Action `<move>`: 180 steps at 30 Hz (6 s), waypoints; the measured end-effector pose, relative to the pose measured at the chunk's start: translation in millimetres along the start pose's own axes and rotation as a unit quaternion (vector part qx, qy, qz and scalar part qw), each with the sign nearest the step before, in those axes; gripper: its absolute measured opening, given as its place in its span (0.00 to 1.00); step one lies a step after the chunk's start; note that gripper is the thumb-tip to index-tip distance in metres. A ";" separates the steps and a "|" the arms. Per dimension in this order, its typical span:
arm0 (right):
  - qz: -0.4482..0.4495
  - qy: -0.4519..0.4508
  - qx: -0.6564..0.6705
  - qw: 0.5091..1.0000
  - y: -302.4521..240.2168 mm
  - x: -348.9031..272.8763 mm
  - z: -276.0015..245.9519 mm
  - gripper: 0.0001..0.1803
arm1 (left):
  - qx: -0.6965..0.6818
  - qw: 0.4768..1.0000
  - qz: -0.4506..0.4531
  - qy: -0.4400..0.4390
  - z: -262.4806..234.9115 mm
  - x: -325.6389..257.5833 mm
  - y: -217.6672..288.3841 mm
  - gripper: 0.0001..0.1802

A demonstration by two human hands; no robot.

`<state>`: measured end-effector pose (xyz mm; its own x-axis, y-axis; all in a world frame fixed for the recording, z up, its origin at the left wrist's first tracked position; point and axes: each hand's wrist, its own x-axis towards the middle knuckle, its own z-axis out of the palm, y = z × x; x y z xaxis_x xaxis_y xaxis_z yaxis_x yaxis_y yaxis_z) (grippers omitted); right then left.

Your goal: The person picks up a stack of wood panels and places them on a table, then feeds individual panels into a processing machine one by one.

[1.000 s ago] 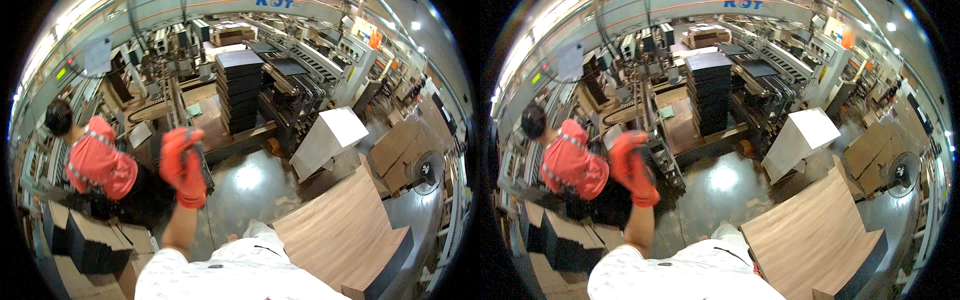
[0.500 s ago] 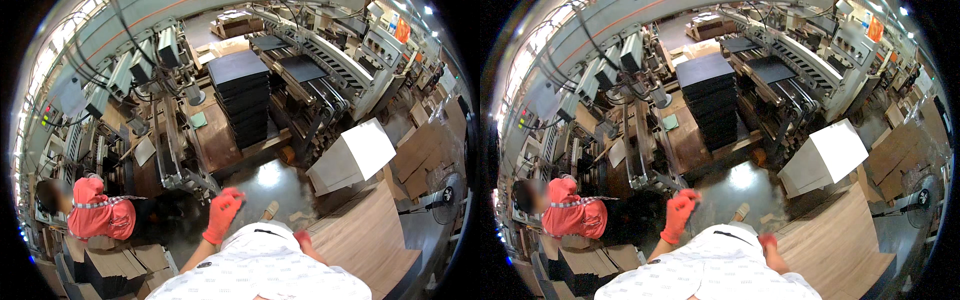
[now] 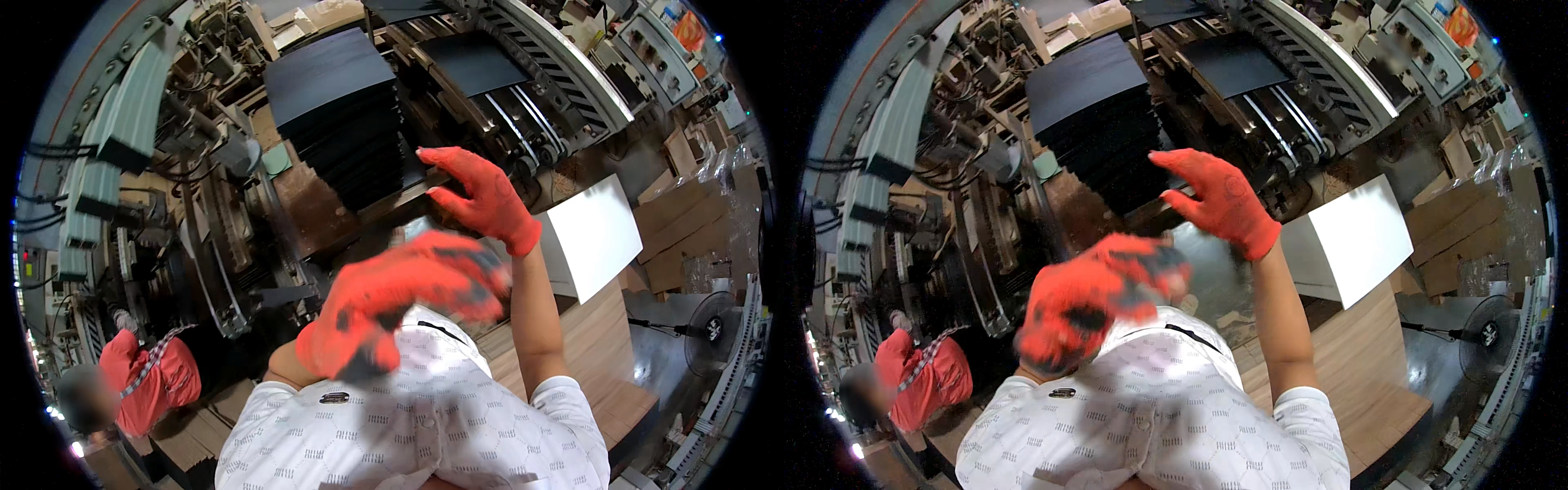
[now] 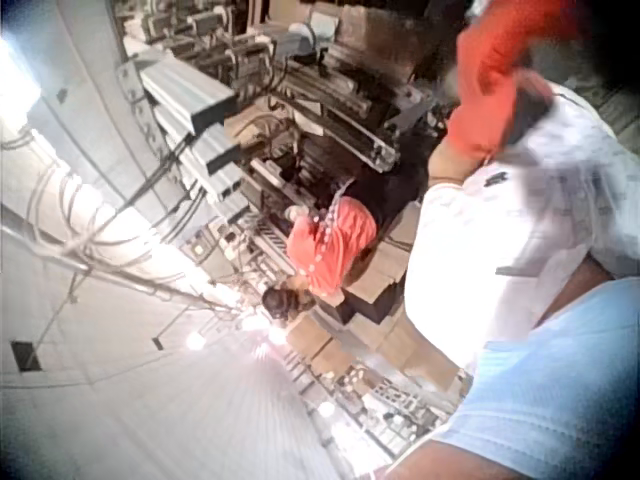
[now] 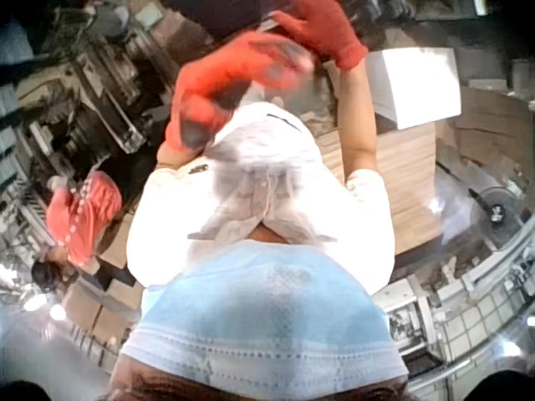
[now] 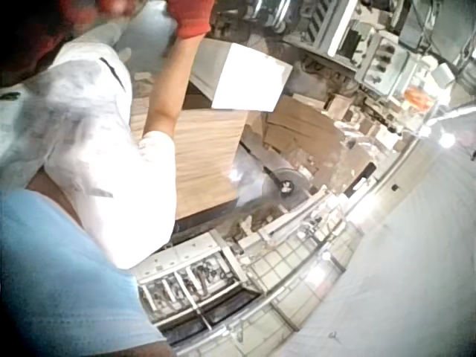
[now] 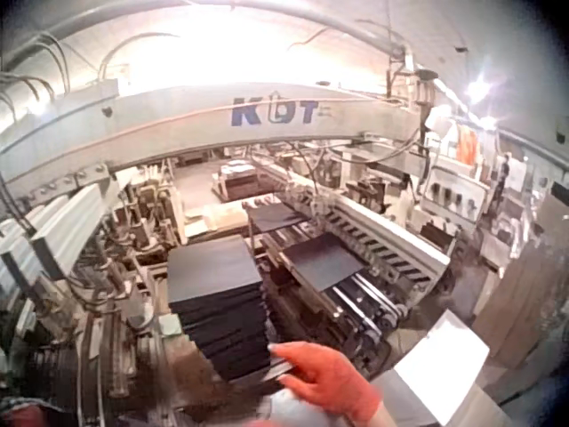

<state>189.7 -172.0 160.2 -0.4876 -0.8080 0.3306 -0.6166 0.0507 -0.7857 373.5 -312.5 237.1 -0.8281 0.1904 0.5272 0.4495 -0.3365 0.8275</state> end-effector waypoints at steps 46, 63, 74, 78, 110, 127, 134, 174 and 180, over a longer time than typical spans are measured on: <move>-0.330 0.427 -0.335 0.773 -92.9 231.9 -133.8 0.11 | -0.202 0.956 -0.065 -0.201 -139.5 265.0 -110.8 0.17; -0.205 0.296 -0.414 0.836 -102.2 211.9 -147.9 0.10 | -0.253 0.948 -0.019 -0.191 -196.5 227.3 -50.8 0.10; 0.285 0.211 -0.234 0.905 199.9 127.9 -104.0 0.10 | -0.219 0.967 0.114 -0.053 -220.5 240.5 -27.8 0.05; 0.417 0.240 0.213 0.850 259.4 103.8 -40.6 0.15 | -0.227 0.966 0.117 -0.038 -226.9 239.3 -30.9 0.08; 0.358 0.610 0.252 0.661 227.4 -72.1 28.7 0.13 | 0.023 0.913 -0.395 0.101 -279.4 157.7 -346.3 0.21; 0.176 0.687 0.394 0.585 151.5 -213.6 29.3 0.16 | -0.138 0.817 -0.469 -0.306 -136.6 255.9 -265.6 0.21; 0.167 0.793 0.385 0.440 125.0 -210.0 34.2 0.15 | -0.163 0.783 -0.489 -0.348 -93.2 271.0 -284.7 0.23; 0.456 0.620 0.097 0.631 125.8 -208.5 15.0 0.09 | 0.001 0.878 -0.417 -0.235 -120.7 212.8 -374.2 0.16; 0.438 0.627 0.074 0.640 128.4 -210.0 17.1 0.08 | 0.030 0.859 -0.455 -0.233 -132.0 205.2 -387.9 0.14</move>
<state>223.5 -5.9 -19.0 -0.7763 0.6030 -0.1835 0.2522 0.0304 -0.9672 -15.0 -264.7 -1.2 -0.6278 0.7029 -0.3344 -0.2849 0.1922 0.9391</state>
